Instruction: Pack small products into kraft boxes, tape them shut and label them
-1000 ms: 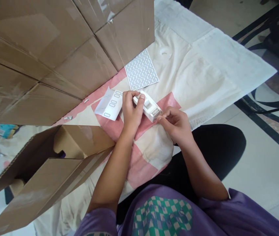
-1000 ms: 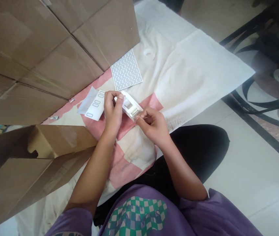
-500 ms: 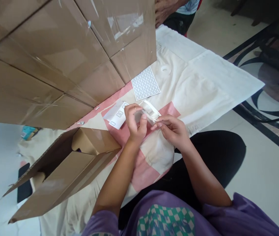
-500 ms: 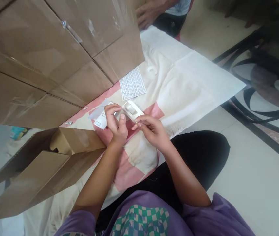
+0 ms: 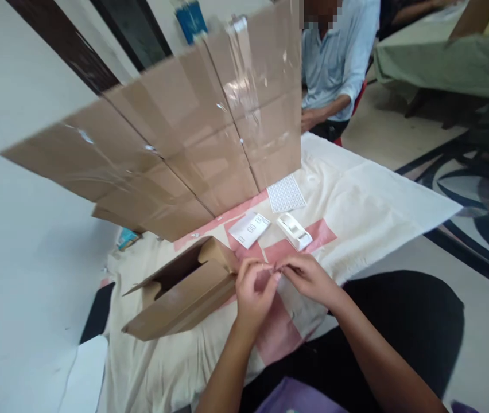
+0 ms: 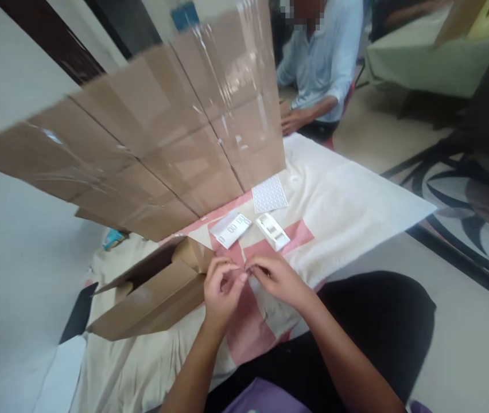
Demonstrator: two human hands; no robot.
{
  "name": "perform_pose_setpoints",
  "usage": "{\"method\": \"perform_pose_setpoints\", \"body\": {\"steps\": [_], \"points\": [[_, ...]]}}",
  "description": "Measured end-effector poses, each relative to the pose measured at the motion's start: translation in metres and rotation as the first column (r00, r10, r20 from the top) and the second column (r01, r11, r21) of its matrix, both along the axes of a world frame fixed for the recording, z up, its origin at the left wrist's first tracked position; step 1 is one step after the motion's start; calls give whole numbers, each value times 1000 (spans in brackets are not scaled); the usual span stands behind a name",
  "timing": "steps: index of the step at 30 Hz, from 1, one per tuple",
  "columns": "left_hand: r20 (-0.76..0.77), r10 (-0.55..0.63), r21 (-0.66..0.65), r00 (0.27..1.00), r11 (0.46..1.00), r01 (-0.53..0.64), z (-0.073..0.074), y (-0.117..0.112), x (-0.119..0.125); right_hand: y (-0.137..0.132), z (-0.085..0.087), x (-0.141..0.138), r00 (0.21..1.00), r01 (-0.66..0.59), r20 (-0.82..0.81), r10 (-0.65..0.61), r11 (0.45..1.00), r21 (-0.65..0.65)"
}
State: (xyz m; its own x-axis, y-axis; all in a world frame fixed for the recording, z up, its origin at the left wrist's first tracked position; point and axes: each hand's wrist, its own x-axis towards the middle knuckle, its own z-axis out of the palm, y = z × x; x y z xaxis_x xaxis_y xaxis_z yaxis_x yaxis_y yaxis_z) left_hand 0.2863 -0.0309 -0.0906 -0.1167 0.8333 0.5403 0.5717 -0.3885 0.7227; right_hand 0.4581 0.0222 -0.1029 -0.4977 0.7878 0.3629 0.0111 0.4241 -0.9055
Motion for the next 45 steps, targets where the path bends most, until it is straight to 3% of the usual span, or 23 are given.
{"method": "perform_pose_setpoints", "body": {"steps": [2,7,14,22,26,29,32,35,38,41,43,45], "points": [[-25,69,62,997,996,-68,2,-17,-6,-7,5,-11,998,-65,15,64,998,25],[-62,121,162,991,981,-110,11,-51,-9,-27,25,-31,973,-226,62,220,967,119],[-88,245,347,965,916,-201,32,-87,-19,-49,49,-52,967,-251,120,224,911,326],[-169,339,424,926,873,-242,42,-119,-51,-67,69,-77,967,-208,231,110,861,464],[-179,376,361,909,885,-295,43,-131,-61,-88,68,-96,965,-31,247,-82,907,420],[-157,362,407,919,871,-274,42,-140,-62,-97,66,-104,961,69,219,-170,911,407],[-120,349,483,929,838,-252,41,-149,-63,-88,64,-105,935,221,134,-327,837,501],[-110,333,448,936,858,-252,41,-153,-68,-64,55,-109,911,256,119,-394,768,587],[-124,320,412,939,878,-245,42,-151,-78,-37,36,-122,937,178,176,-303,844,506],[-144,323,397,935,885,-245,40,-148,-85,-14,18,-138,974,173,85,-209,932,317],[-157,325,385,933,890,-245,38,-146,-87,-2,12,-145,980,195,-1,-200,952,234],[-175,331,379,927,892,-247,35,-144,-86,7,13,-149,983,185,-45,-180,950,250]]}}
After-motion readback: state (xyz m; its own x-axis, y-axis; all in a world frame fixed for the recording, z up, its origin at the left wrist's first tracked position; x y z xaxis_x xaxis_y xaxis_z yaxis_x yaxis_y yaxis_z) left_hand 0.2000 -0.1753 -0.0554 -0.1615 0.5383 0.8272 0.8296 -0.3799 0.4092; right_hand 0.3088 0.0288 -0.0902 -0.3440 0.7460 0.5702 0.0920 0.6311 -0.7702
